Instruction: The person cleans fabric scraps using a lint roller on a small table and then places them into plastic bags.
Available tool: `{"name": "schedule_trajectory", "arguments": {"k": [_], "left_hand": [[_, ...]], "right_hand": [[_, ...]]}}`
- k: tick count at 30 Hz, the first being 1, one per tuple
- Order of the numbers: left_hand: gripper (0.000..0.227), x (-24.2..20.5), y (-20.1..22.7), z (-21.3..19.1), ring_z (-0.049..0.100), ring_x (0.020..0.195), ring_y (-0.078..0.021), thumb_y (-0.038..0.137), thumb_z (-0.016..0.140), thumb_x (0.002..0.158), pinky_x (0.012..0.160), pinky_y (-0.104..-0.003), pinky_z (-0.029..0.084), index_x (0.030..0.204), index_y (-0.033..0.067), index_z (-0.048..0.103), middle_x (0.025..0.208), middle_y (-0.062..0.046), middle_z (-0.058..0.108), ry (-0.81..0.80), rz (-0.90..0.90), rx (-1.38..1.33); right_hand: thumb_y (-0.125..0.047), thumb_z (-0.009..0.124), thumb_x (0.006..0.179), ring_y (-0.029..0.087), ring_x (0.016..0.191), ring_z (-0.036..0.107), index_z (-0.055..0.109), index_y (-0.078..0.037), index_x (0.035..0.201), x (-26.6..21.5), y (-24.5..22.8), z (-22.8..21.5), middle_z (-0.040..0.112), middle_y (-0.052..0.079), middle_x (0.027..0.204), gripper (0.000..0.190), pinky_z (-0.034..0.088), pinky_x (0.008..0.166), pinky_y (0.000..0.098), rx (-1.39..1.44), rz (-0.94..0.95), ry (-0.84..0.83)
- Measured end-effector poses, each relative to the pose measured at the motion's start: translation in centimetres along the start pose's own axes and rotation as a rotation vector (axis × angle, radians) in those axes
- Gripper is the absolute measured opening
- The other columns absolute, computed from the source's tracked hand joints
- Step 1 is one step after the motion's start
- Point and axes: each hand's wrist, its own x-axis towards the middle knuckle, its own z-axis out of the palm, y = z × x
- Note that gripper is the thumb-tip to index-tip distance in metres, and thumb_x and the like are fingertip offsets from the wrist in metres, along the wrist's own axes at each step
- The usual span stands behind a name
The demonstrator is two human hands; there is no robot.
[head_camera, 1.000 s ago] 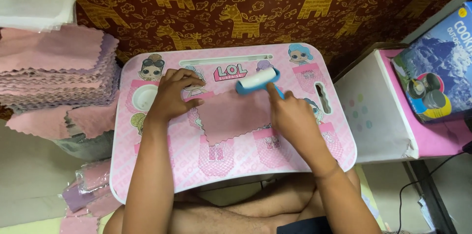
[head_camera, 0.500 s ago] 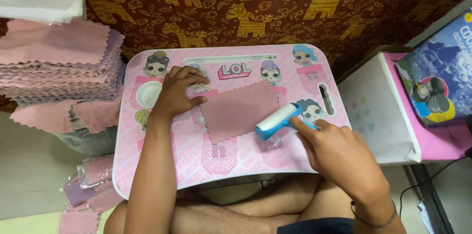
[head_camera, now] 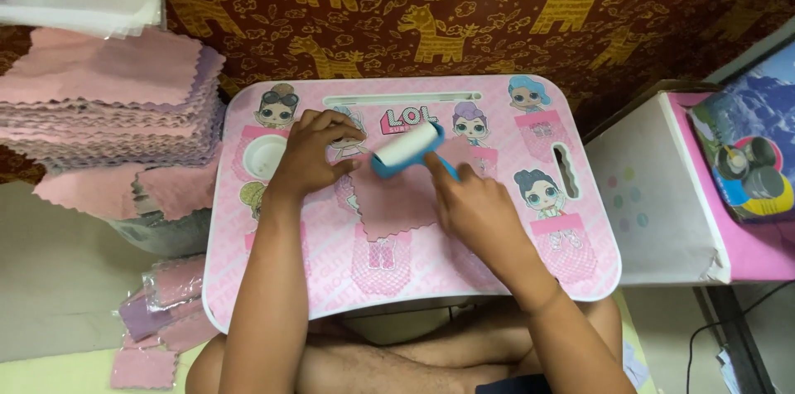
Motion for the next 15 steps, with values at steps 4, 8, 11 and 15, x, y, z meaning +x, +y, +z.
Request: {"name": "schedule_trajectory", "arguments": {"k": [4, 8, 11, 15], "left_hand": [[0.045, 0.0, 0.1, 0.0, 0.047, 0.116, -0.0219, 0.024, 0.086, 0.065, 0.102, -0.039, 0.033, 0.11, 0.0232, 0.077, 0.121, 0.007, 0.062, 0.033, 0.02, -0.001], [0.046, 0.0, 0.3, -0.1, 0.046, 0.117, -0.021, 0.024, 0.086, 0.067, 0.103, -0.038, 0.032, 0.112, 0.0229, 0.076, 0.123, 0.007, 0.061, 0.012, -0.005, -0.002], [0.048, -0.1, 0.4, 0.0, 0.046, 0.116, -0.0207, 0.022, 0.088, 0.065, 0.103, -0.038, 0.032, 0.111, 0.0227, 0.077, 0.121, 0.008, 0.062, 0.017, -0.003, -0.003], [0.048, -0.1, 0.3, 0.0, 0.046, 0.118, -0.0214, 0.022, 0.088, 0.063, 0.104, -0.039, 0.032, 0.11, 0.0224, 0.077, 0.122, 0.007, 0.062, 0.017, -0.008, -0.021]], "right_hand": [[-0.021, 0.059, 0.093, 0.033, 0.041, 0.061, 0.057, -0.019, 0.132, -3.9, 0.5, -2.7, 0.065, 0.016, 0.075, 0.039, 0.051, 0.038, 0.0462, 0.001, 0.074, -0.055], [-0.029, 0.057, 0.093, 0.035, 0.044, 0.064, 0.054, -0.024, 0.131, -6.6, 0.9, -6.3, 0.066, 0.014, 0.07, 0.039, 0.052, 0.043, 0.0482, -0.09, 0.141, -0.268], [-0.029, 0.057, 0.091, 0.036, 0.044, 0.065, 0.053, -0.023, 0.132, -6.5, 0.7, -7.6, 0.067, 0.015, 0.069, 0.042, 0.053, 0.044, 0.0484, -0.145, 0.113, -0.34], [-0.02, 0.056, 0.085, 0.037, 0.048, 0.068, 0.053, -0.019, 0.132, -4.4, -0.9, -7.6, 0.067, 0.016, 0.078, 0.046, 0.054, 0.045, 0.0486, -0.103, -0.013, -0.354]]}}
